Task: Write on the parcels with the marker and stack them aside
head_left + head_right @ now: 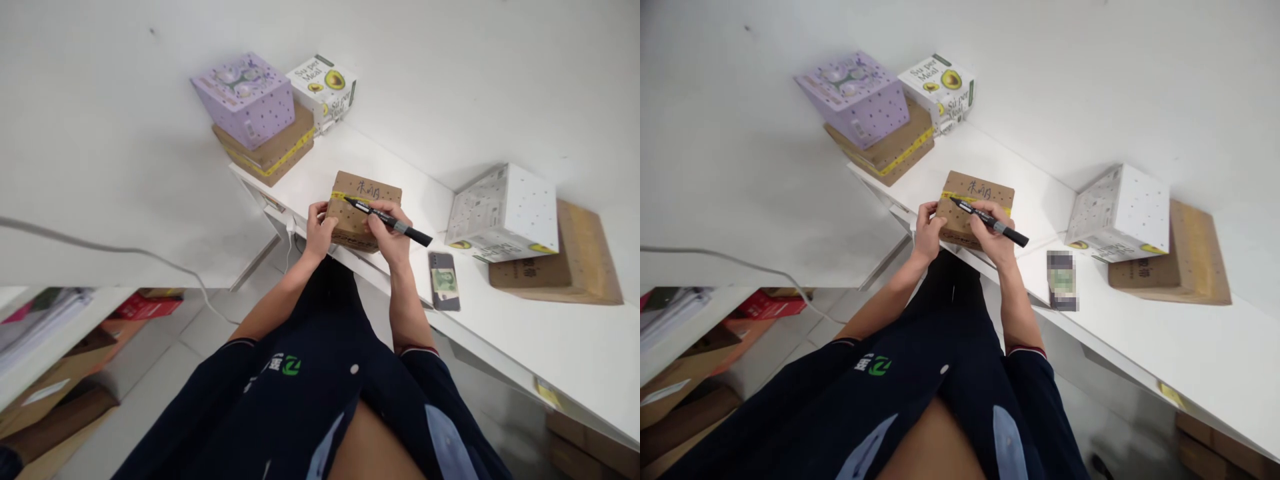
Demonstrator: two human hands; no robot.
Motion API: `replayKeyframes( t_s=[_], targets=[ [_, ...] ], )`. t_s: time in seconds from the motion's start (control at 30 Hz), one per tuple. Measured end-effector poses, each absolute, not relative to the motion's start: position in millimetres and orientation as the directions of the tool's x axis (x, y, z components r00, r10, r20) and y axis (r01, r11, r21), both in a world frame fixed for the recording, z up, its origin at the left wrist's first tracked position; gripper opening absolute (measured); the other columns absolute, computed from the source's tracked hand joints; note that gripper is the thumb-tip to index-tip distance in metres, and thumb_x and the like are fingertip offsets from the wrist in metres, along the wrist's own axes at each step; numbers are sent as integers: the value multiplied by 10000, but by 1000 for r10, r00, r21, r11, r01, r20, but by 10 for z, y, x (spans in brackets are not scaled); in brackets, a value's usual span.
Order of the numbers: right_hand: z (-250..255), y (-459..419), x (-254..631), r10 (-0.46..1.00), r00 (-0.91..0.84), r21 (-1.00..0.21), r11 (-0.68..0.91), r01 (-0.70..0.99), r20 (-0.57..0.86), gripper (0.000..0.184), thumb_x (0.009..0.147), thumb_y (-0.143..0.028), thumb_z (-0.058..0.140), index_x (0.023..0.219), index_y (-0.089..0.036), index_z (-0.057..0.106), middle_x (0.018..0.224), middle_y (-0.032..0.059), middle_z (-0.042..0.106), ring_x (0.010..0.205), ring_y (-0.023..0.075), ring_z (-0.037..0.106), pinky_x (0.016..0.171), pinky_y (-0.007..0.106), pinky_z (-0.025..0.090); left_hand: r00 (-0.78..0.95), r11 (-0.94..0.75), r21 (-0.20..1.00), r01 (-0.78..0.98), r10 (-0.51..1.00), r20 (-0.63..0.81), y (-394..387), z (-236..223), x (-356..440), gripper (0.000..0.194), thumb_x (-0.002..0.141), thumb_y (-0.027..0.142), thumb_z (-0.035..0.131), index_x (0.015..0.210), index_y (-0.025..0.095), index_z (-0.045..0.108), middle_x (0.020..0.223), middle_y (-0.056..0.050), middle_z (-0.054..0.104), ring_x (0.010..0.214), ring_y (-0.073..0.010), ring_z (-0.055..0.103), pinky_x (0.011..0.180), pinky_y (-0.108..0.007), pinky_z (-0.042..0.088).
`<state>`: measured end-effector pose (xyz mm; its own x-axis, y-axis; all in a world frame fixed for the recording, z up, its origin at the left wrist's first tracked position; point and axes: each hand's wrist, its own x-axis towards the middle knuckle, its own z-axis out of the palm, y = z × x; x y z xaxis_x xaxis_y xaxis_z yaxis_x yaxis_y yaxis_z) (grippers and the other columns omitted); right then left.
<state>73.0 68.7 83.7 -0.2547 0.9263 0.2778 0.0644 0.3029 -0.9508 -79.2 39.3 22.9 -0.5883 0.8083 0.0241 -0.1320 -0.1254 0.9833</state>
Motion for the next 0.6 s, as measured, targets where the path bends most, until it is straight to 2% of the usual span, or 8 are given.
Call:
replayKeyframes(
  t_s=[0.17, 0.4, 0.6],
  targets=[
    [776, 692, 716, 915, -278, -939, 329, 99, 291, 231, 873, -459, 645, 937, -238, 655, 699, -31, 647, 609, 125, 610, 613, 287, 531, -577, -165, 969, -182, 816, 31, 404, 203, -795, 321, 633, 269, 626, 942, 236, 545, 991, -43, 644, 907, -215, 629, 803, -352, 519],
    [744, 703, 716, 894, -341, -931, 346, 111, 292, 195, 880, -422, 647, 917, -231, 652, 801, -14, 650, 709, 122, 600, 670, 277, 519, -569, -180, 962, -203, 822, 34, 398, 182, -801, 323, 648, 284, 656, 956, 239, 571, 1000, -33, 672, 894, -200, 647, 772, -324, 522],
    [769, 698, 724, 880, -393, -926, 346, 149, 265, 181, 883, -406, 638, 913, -229, 653, 791, -18, 642, 715, 123, 598, 684, 276, 510, -564, -178, 967, -183, 825, 45, 394, 170, -807, 329, 665, 335, 672, 960, 241, 558, 988, -35, 667, 912, -212, 648, 792, -341, 518]
  ],
)
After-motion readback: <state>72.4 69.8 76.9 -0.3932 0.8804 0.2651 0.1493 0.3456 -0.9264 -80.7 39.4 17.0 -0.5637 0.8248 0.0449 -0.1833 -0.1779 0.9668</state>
